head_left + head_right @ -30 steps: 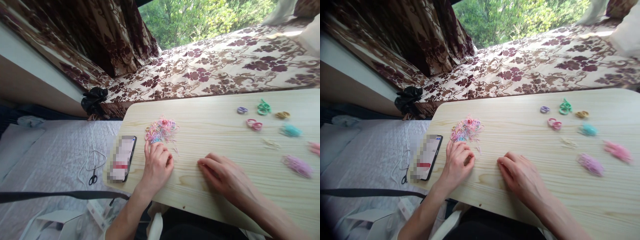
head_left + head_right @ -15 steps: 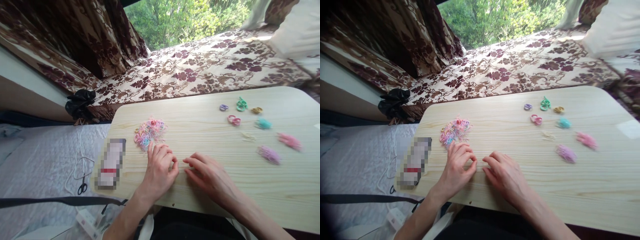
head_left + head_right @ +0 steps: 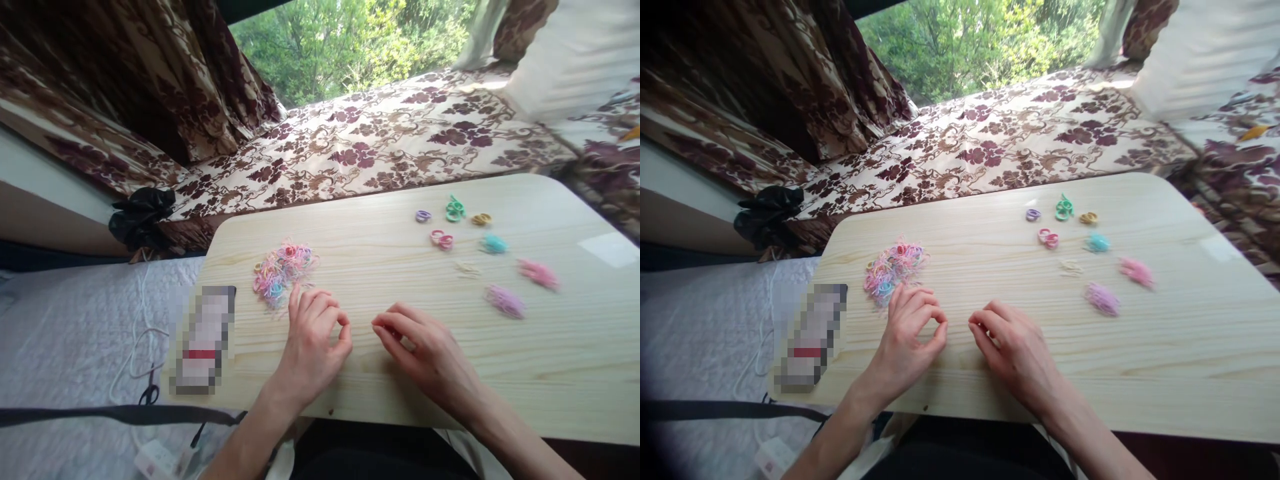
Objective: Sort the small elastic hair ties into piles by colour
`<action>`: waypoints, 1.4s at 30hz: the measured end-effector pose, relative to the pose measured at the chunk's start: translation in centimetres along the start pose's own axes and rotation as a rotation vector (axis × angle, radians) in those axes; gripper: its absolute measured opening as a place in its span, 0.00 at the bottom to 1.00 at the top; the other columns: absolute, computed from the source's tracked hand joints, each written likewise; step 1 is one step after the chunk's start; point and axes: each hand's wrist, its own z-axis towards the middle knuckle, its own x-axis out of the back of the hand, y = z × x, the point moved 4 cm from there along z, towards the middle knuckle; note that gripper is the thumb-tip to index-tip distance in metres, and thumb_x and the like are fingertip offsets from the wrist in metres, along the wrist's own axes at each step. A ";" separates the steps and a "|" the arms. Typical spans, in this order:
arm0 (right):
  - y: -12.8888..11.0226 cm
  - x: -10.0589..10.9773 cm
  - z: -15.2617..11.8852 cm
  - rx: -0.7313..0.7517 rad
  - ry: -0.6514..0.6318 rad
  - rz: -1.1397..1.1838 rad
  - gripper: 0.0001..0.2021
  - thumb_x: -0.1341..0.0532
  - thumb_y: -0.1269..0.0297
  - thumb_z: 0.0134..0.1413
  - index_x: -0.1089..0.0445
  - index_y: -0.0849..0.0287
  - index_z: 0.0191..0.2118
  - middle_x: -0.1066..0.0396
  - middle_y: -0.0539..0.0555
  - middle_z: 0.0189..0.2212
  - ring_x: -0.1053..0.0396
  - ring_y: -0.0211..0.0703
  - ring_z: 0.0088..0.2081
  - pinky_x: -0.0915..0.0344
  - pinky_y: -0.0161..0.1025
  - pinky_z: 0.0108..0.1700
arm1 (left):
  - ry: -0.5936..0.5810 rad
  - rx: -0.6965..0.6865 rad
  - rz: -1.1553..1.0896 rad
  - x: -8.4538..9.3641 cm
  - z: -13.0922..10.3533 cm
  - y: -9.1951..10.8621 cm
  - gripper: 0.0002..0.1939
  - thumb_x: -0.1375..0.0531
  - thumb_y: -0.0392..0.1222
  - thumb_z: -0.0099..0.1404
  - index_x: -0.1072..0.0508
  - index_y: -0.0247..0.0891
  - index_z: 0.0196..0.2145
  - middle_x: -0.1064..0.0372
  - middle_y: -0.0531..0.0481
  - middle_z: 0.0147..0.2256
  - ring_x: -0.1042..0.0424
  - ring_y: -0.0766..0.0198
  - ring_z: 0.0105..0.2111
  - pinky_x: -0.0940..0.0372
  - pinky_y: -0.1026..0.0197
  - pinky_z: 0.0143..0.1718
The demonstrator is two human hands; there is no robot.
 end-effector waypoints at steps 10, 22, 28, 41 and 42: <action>3.1 4.5 -2.5 -0.172 0.149 -0.024 0.09 0.45 0.65 0.65 0.28 0.55 0.36 0.27 0.52 0.32 0.29 0.37 0.32 0.33 0.35 0.35 | 0.023 -0.048 0.026 -0.2 0.5 -0.4 0.05 0.43 0.34 0.66 0.29 0.42 0.34 0.27 0.51 0.35 0.32 0.55 0.48 0.51 0.38 0.63; 9.6 13.2 -6.8 -0.390 0.434 -0.322 0.09 0.41 0.57 0.61 0.27 0.54 0.35 0.28 0.51 0.31 0.30 0.41 0.31 0.33 0.39 0.36 | -0.002 -0.117 0.027 -1.6 -0.2 -0.2 0.06 0.43 0.35 0.67 0.29 0.43 0.40 0.26 0.51 0.38 0.31 0.54 0.49 0.54 0.38 0.65; 12.6 15.3 -6.0 -0.452 0.362 -0.493 0.12 0.44 0.56 0.60 0.26 0.55 0.36 0.26 0.52 0.33 0.29 0.43 0.32 0.35 0.41 0.35 | 0.016 -0.120 0.037 -1.7 -0.4 -0.6 0.06 0.43 0.37 0.66 0.27 0.44 0.39 0.25 0.51 0.37 0.30 0.54 0.47 0.53 0.37 0.65; 13.8 15.7 -5.3 -0.463 0.331 -0.603 0.12 0.45 0.57 0.59 0.25 0.55 0.37 0.25 0.53 0.35 0.29 0.44 0.30 0.38 0.41 0.32 | 0.005 -0.099 0.050 -1.8 -0.4 -1.4 0.05 0.43 0.38 0.67 0.28 0.44 0.39 0.25 0.50 0.38 0.30 0.53 0.48 0.51 0.38 0.63; 13.8 15.8 -5.3 -0.465 0.330 -0.606 0.13 0.45 0.57 0.59 0.25 0.55 0.37 0.25 0.53 0.35 0.29 0.43 0.30 0.38 0.41 0.32 | 0.007 -0.102 0.048 -1.8 -0.3 -1.4 0.05 0.43 0.38 0.67 0.28 0.44 0.39 0.25 0.50 0.38 0.30 0.53 0.48 0.50 0.38 0.62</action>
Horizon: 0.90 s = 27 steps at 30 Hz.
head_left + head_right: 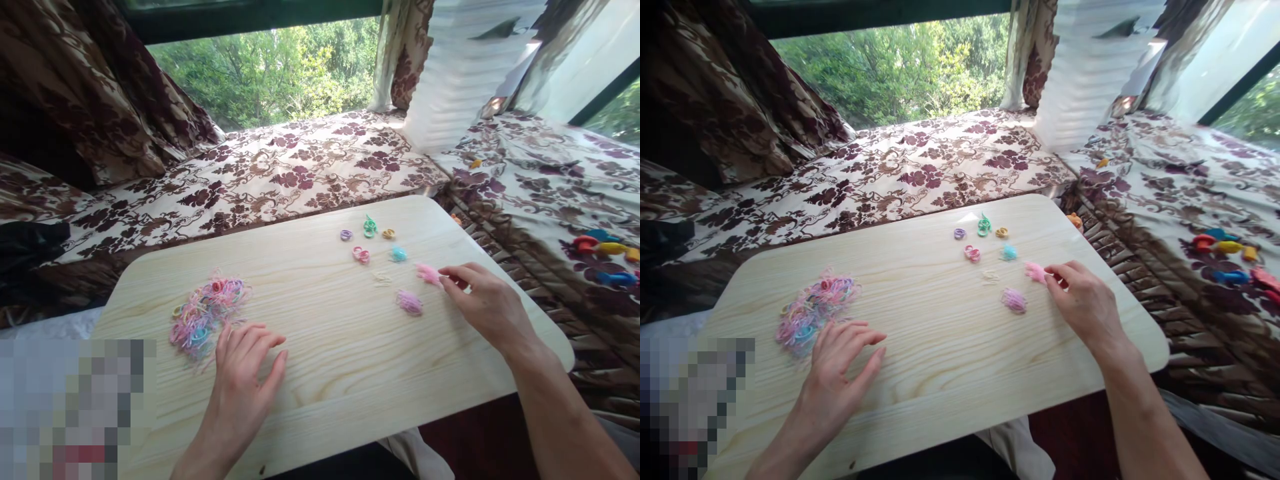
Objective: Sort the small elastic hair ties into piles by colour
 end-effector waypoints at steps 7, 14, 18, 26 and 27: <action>-2.6 2.1 -1.0 0.034 0.041 0.051 0.13 0.45 0.55 0.62 0.26 0.55 0.39 0.26 0.54 0.36 0.28 0.45 0.32 0.36 0.42 0.34 | 0.029 0.017 0.018 0.7 0.1 -0.9 0.05 0.43 0.37 0.67 0.28 0.44 0.39 0.25 0.50 0.37 0.30 0.53 0.48 0.50 0.38 0.61; -10.8 -0.5 -3.3 0.328 -0.054 0.306 0.11 0.46 0.56 0.65 0.29 0.52 0.39 0.25 0.53 0.37 0.26 0.46 0.37 0.34 0.41 0.36 | 0.047 0.174 0.087 2.8 -0.2 -2.7 0.06 0.44 0.35 0.68 0.27 0.42 0.36 0.25 0.50 0.37 0.30 0.55 0.46 0.50 0.38 0.61; -15.6 -3.1 -4.6 0.522 -0.154 0.428 0.09 0.46 0.61 0.65 0.28 0.54 0.38 0.26 0.51 0.33 0.28 0.39 0.31 0.35 0.37 0.32 | 0.064 0.215 0.133 3.6 -0.9 -3.4 0.06 0.42 0.34 0.67 0.26 0.43 0.36 0.25 0.51 0.36 0.31 0.55 0.47 0.51 0.37 0.62; -20.3 -5.5 -6.3 0.681 -0.328 0.463 0.12 0.48 0.66 0.66 0.28 0.54 0.37 0.28 0.50 0.30 0.28 0.38 0.30 0.33 0.35 0.30 | 0.042 0.189 0.168 3.4 -1.8 -3.4 0.11 0.42 0.33 0.67 0.23 0.47 0.41 0.29 0.50 0.36 0.34 0.55 0.50 0.54 0.34 0.64; -20.3 -5.6 -6.3 0.687 -0.328 0.458 0.12 0.48 0.65 0.66 0.28 0.54 0.37 0.28 0.50 0.30 0.28 0.38 0.29 0.33 0.35 0.30 | 0.039 0.179 0.174 3.3 -1.8 -3.4 0.11 0.41 0.33 0.66 0.22 0.47 0.41 0.29 0.50 0.36 0.34 0.54 0.50 0.54 0.34 0.64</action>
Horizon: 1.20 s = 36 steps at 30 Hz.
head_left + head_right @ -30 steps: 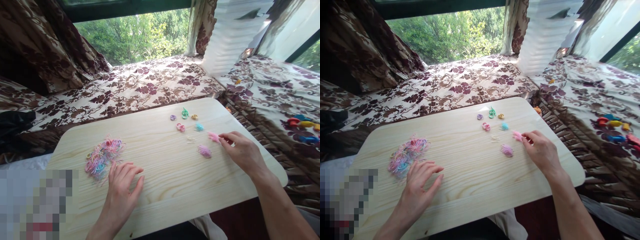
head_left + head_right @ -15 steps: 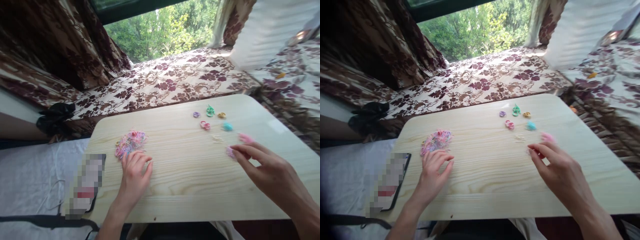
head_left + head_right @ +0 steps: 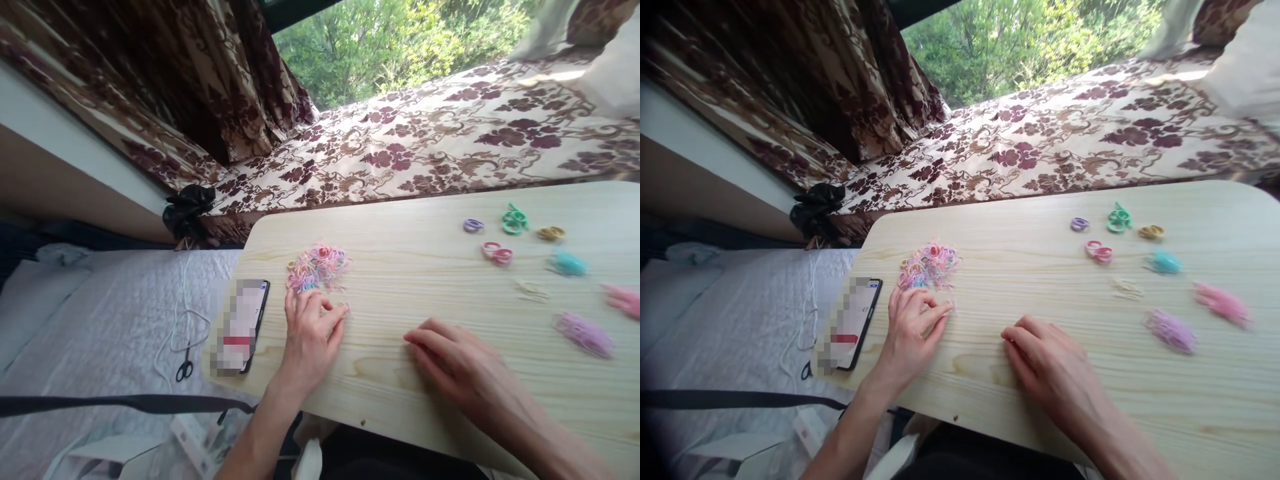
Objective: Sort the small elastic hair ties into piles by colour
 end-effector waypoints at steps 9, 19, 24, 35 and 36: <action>0.1 -0.1 -0.1 -0.012 -0.004 -0.016 0.12 0.48 0.65 0.67 0.28 0.54 0.36 0.28 0.50 0.29 0.29 0.38 0.29 0.35 0.35 0.30 | 0.005 0.011 0.004 0.2 0.4 -0.3 0.08 0.42 0.33 0.66 0.24 0.42 0.38 0.30 0.48 0.39 0.34 0.54 0.51 0.54 0.34 0.64; 0.4 -0.3 -0.2 -0.035 -0.004 -0.012 0.12 0.48 0.64 0.66 0.28 0.54 0.36 0.27 0.50 0.30 0.29 0.38 0.30 0.35 0.36 0.32 | -0.017 0.032 -0.013 0.3 0.2 -0.3 0.06 0.41 0.34 0.66 0.26 0.41 0.33 0.29 0.49 0.38 0.34 0.54 0.52 0.53 0.35 0.64; 0.3 -0.3 -0.2 -0.033 -0.009 -0.023 0.12 0.48 0.64 0.67 0.28 0.54 0.36 0.27 0.50 0.30 0.29 0.38 0.30 0.35 0.36 0.31 | -0.040 0.082 0.024 0.3 0.3 -1.0 0.04 0.41 0.33 0.64 0.27 0.40 0.34 0.29 0.48 0.39 0.33 0.53 0.50 0.52 0.35 0.63; 0.1 -0.2 0.0 -0.051 0.000 -0.029 0.14 0.50 0.63 0.67 0.28 0.54 0.35 0.28 0.51 0.29 0.30 0.38 0.29 0.37 0.35 0.31 | -0.101 0.018 0.049 0.0 1.1 -0.3 0.09 0.42 0.28 0.62 0.31 0.40 0.28 0.28 0.50 0.35 0.33 0.56 0.46 0.50 0.36 0.63; 0.0 -0.2 0.0 -0.052 0.000 -0.026 0.14 0.50 0.63 0.67 0.28 0.54 0.35 0.28 0.51 0.29 0.30 0.38 0.29 0.37 0.35 0.31 | -0.091 0.004 0.039 0.0 1.1 0.0 0.09 0.42 0.28 0.62 0.31 0.40 0.28 0.28 0.50 0.35 0.32 0.56 0.46 0.50 0.35 0.63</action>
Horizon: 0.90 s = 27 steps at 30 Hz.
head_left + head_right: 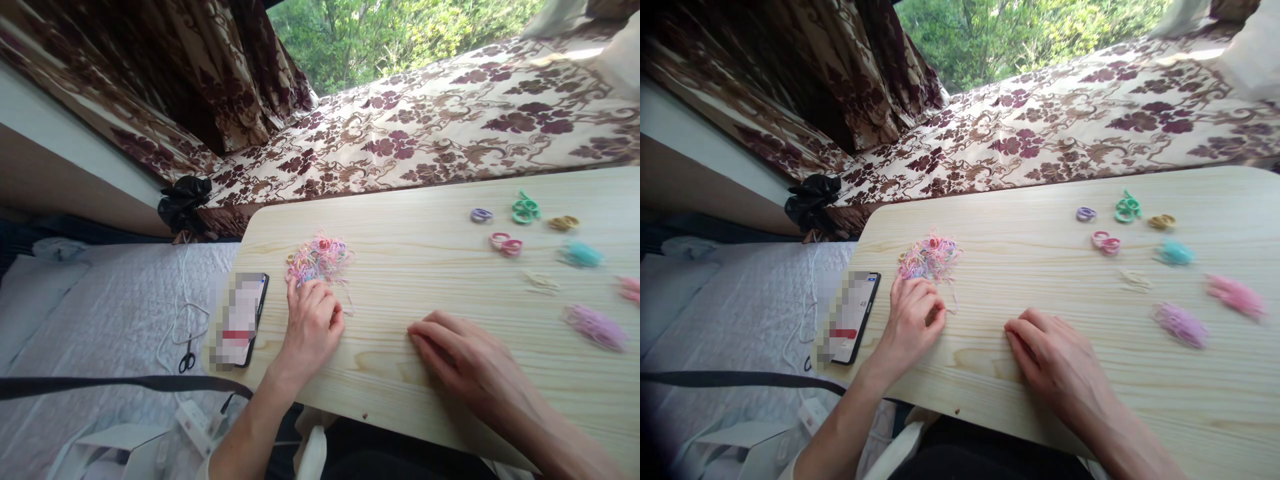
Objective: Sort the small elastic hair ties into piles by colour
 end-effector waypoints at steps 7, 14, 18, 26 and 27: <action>-1.0 0.5 0.0 -0.023 0.041 0.059 0.11 0.48 0.66 0.66 0.28 0.55 0.38 0.26 0.52 0.32 0.28 0.38 0.32 0.34 0.35 0.34 | 0.071 -0.149 -0.116 0.1 -0.4 3.0 0.07 0.43 0.30 0.65 0.31 0.40 0.31 0.28 0.51 0.35 0.31 0.57 0.49 0.53 0.36 0.65; -1.6 0.7 -0.1 0.006 0.164 0.070 0.07 0.44 0.69 0.64 0.29 0.57 0.43 0.26 0.53 0.35 0.28 0.38 0.35 0.33 0.35 0.37 | 0.037 -0.167 -0.220 -0.1 0.0 4.9 0.07 0.43 0.31 0.65 0.31 0.40 0.31 0.28 0.51 0.36 0.31 0.58 0.49 0.54 0.37 0.66; -1.7 0.8 -0.2 0.043 0.203 0.048 0.06 0.42 0.70 0.63 0.29 0.58 0.43 0.27 0.53 0.34 0.29 0.38 0.35 0.34 0.35 0.38 | 0.044 -0.163 -0.248 -0.2 0.2 5.4 0.06 0.43 0.31 0.65 0.31 0.41 0.31 0.28 0.51 0.35 0.31 0.57 0.49 0.53 0.38 0.66; -1.9 1.2 -0.3 0.056 0.196 0.069 0.06 0.44 0.72 0.64 0.30 0.58 0.37 0.29 0.51 0.30 0.32 0.36 0.32 0.36 0.35 0.37 | 0.029 -0.160 -0.290 0.0 0.3 5.9 0.07 0.43 0.31 0.64 0.31 0.42 0.31 0.28 0.51 0.35 0.31 0.57 0.48 0.54 0.38 0.66; -1.9 1.2 -0.3 0.043 0.188 0.082 0.07 0.44 0.71 0.65 0.30 0.58 0.37 0.29 0.51 0.30 0.32 0.36 0.31 0.36 0.35 0.36 | 0.032 -0.160 -0.298 0.1 0.3 6.0 0.07 0.43 0.31 0.64 0.31 0.41 0.31 0.28 0.51 0.35 0.31 0.57 0.48 0.53 0.38 0.66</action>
